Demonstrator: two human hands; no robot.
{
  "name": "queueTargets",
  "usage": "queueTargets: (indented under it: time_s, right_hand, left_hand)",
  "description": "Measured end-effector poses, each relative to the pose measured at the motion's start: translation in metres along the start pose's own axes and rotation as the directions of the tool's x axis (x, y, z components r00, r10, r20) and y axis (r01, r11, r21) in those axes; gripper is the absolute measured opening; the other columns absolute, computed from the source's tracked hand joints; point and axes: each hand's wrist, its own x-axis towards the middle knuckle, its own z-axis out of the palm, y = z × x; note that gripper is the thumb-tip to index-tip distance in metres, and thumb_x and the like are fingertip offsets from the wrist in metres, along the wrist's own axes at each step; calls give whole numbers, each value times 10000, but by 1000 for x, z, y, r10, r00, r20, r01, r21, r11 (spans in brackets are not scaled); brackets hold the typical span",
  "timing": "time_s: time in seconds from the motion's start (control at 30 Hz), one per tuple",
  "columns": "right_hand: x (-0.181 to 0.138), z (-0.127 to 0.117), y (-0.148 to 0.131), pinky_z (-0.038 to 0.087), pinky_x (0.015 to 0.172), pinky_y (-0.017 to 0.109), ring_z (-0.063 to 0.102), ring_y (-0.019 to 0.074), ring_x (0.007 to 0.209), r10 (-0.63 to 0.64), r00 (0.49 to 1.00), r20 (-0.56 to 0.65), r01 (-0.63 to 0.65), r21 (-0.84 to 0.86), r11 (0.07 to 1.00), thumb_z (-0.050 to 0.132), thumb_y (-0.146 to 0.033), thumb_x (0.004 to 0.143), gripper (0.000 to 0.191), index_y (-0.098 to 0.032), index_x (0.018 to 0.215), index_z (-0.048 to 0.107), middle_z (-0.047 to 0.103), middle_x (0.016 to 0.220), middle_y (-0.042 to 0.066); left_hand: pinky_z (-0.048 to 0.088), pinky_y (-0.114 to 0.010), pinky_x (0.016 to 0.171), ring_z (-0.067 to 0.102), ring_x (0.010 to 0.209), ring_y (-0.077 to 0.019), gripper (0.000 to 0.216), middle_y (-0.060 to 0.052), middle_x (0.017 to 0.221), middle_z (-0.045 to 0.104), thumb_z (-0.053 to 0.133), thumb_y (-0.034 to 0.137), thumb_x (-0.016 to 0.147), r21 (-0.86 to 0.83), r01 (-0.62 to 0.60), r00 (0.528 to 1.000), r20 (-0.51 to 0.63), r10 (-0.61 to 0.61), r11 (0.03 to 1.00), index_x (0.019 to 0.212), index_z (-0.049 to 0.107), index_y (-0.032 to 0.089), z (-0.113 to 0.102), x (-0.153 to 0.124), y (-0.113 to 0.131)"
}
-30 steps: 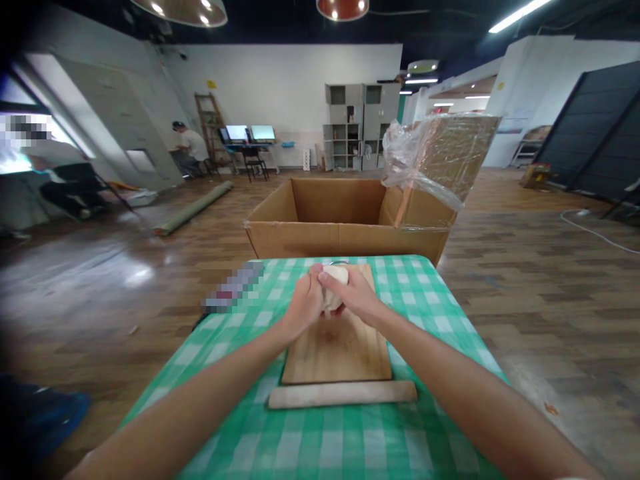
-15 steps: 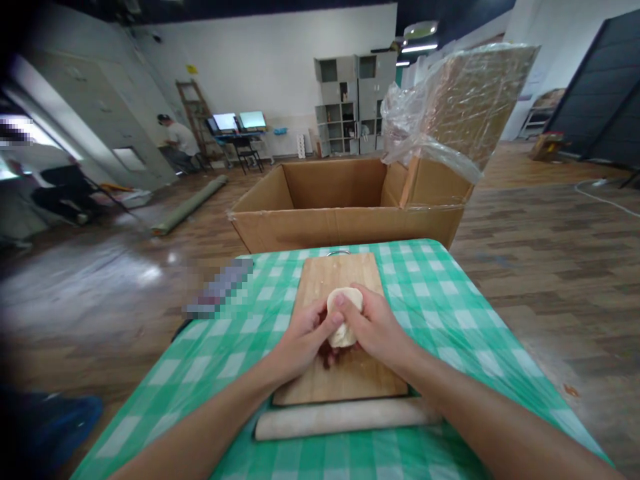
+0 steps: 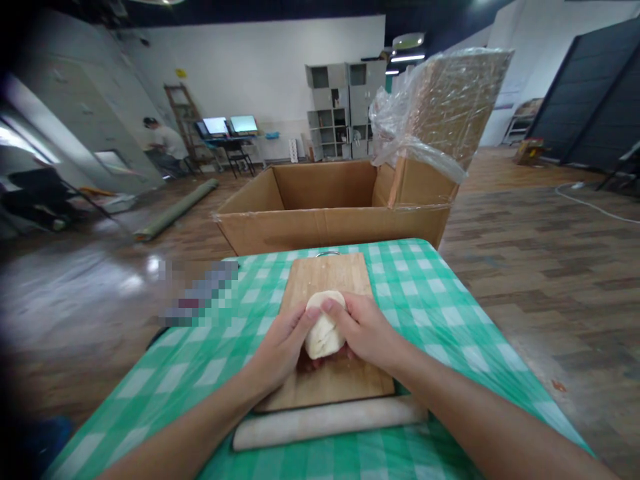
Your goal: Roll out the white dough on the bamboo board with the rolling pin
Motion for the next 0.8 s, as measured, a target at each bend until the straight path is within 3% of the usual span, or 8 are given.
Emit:
queueTargets:
  time_s: [0.1,0.23,0.4,0.53,0.67,0.8]
  right_hand:
    - [1,1,8,380,303,197,538,123,383,66,997,38,-70,126,990,455,-680,1002,518,-190,965,618,640,597,-9]
    - [4,1,13,384,311,191,543,122,375,28,999,35,-32,130,991,498,-680,986,520,-189,845,597,610,535,-13]
    - [3,-1,6,367,298,195,515,116,343,35,999,7,-35,99,994,505,-694,973,551,-182,794,602,607,508,-6]
    - [1,-2,7,379,316,198,525,113,361,79,995,58,-82,57,995,464,-704,985,582,-174,810,628,623,536,8]
    - [1,-4,10,384,322,184,539,107,386,76,994,72,-77,9,997,474,-691,990,546,-177,948,655,637,588,-1]
    - [3,-6,8,356,281,182,532,114,349,71,994,88,-72,10,997,494,-678,988,517,-193,1085,644,645,591,-17]
  left_hand:
    - [451,-240,358,595,426,-168,562,-8,599,651,485,659,968,17,-18,997,-70,19,1000,1127,687,159,-1,1,0]
    - [435,-244,342,598,417,-180,589,-14,575,642,500,691,943,-46,5,992,-123,-10,999,1055,702,149,-1,4,-3]
    - [520,-278,435,639,531,-188,578,-55,752,716,530,673,937,-201,30,999,19,-27,979,1103,688,142,-6,8,-5]
    - [526,-269,540,659,646,-189,505,-60,846,728,652,587,906,-196,16,987,160,15,980,1147,667,143,-11,11,-2]
    - [521,-274,705,658,814,-202,409,-66,910,714,712,507,890,-156,-110,991,63,121,982,1035,682,126,-13,15,-3]
    - [490,-259,695,630,793,-184,370,-51,881,697,721,485,889,-113,-142,990,0,143,983,985,686,129,-13,16,-8]
